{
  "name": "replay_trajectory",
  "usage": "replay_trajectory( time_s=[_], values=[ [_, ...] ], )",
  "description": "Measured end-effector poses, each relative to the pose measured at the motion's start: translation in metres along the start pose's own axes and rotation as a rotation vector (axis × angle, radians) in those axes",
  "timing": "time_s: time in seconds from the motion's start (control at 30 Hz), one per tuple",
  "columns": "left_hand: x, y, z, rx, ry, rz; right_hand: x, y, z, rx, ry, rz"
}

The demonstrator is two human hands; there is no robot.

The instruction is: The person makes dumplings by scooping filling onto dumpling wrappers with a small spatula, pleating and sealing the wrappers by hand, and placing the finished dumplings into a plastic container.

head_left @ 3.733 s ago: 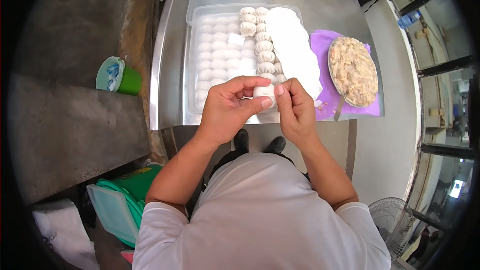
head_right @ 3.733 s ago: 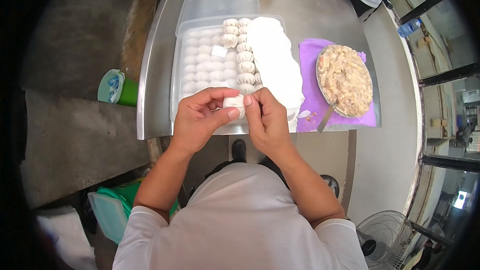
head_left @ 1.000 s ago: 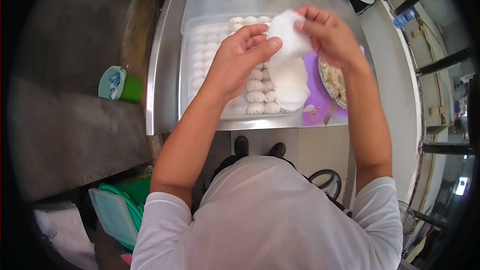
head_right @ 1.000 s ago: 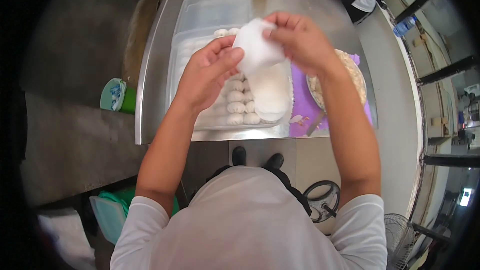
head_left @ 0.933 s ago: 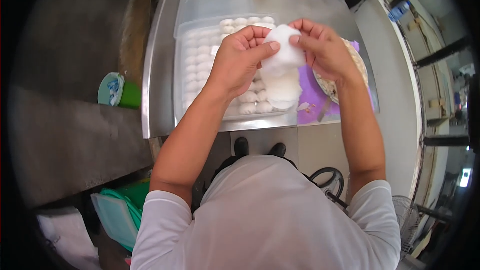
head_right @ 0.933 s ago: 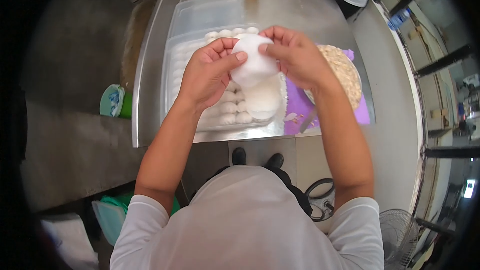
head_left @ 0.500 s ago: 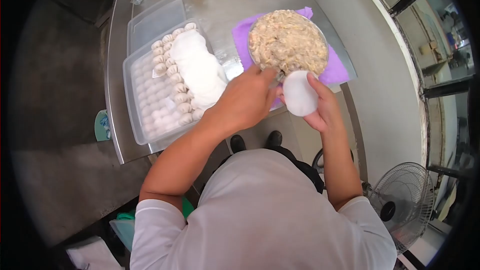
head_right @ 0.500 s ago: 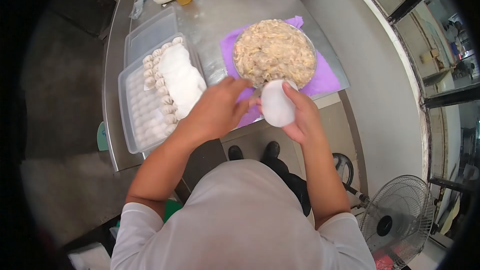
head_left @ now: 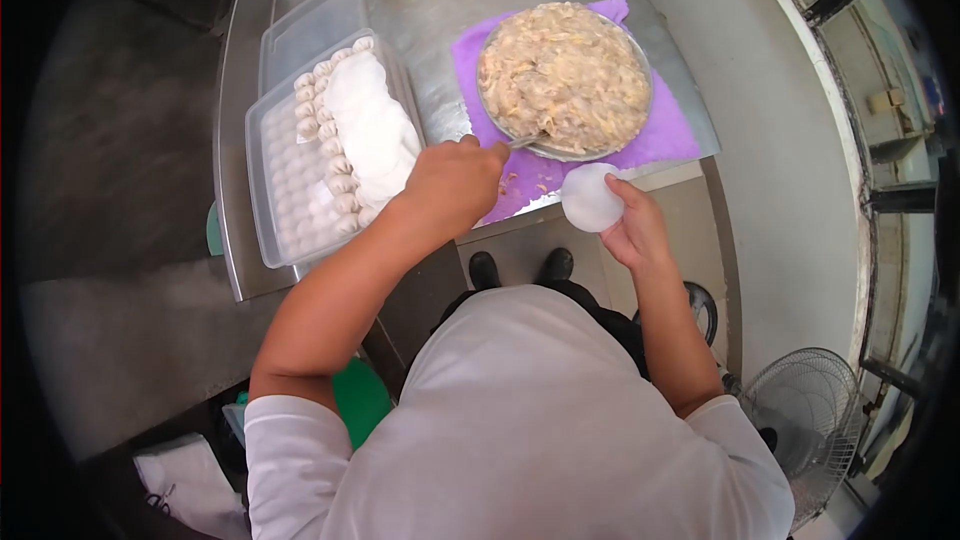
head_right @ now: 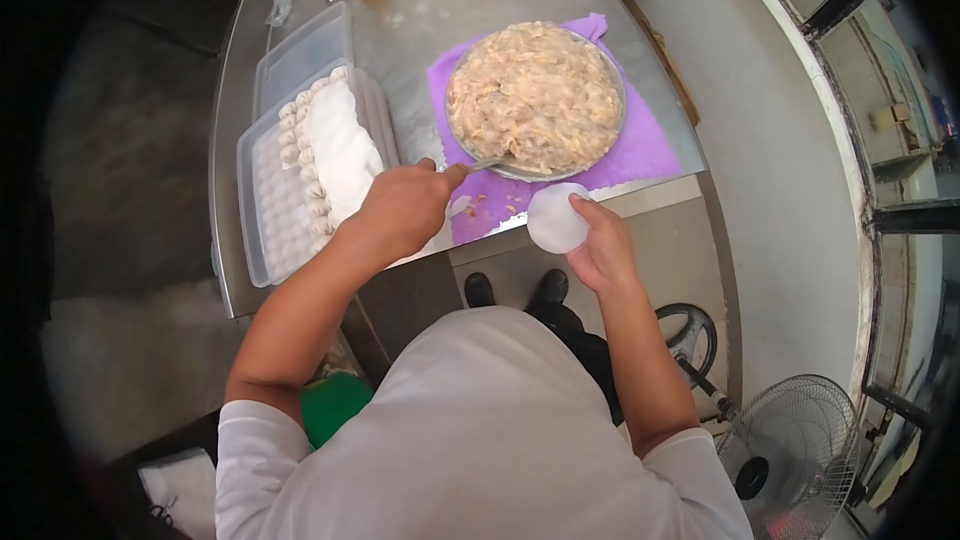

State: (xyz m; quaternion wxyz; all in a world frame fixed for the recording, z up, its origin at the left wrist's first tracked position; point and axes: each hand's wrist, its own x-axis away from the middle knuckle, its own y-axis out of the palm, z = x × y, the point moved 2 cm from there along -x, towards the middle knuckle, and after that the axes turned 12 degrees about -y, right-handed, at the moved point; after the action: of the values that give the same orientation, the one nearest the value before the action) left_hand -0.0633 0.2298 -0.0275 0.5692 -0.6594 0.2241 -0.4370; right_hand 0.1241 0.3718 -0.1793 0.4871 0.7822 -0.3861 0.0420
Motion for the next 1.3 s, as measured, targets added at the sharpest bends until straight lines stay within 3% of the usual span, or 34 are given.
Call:
replay_trajectory(
  time_s=[0.07,0.17,0.37,0.47,0.8,0.9,1.3],
  values=[
    [-0.004,0.006,-0.006,-0.005,0.032,0.008,-0.003,0.004,0.001,-0.011,0.021,0.003],
    [0.022,-0.041,-0.001,0.122,-0.087,0.065,-0.002,-0.001,-0.002,-0.066,0.06,0.024],
    [0.016,0.003,0.005,0.206,-0.016,0.035,-0.006,0.007,-0.004,-0.148,0.038,-0.02],
    [0.023,0.006,0.004,0.332,-0.078,0.078,-0.005,0.005,-0.007,-0.163,0.047,-0.012],
    [0.02,0.006,0.008,0.331,-0.129,0.15,-0.009,0.019,-0.009,-0.186,0.027,-0.037],
    [0.014,0.022,0.013,0.302,0.031,0.137,-0.008,0.028,-0.011,-0.183,-0.005,-0.065],
    [0.022,0.001,0.016,0.27,-0.046,0.146,-0.009,0.032,-0.02,-0.108,-0.042,0.048]
  ],
)
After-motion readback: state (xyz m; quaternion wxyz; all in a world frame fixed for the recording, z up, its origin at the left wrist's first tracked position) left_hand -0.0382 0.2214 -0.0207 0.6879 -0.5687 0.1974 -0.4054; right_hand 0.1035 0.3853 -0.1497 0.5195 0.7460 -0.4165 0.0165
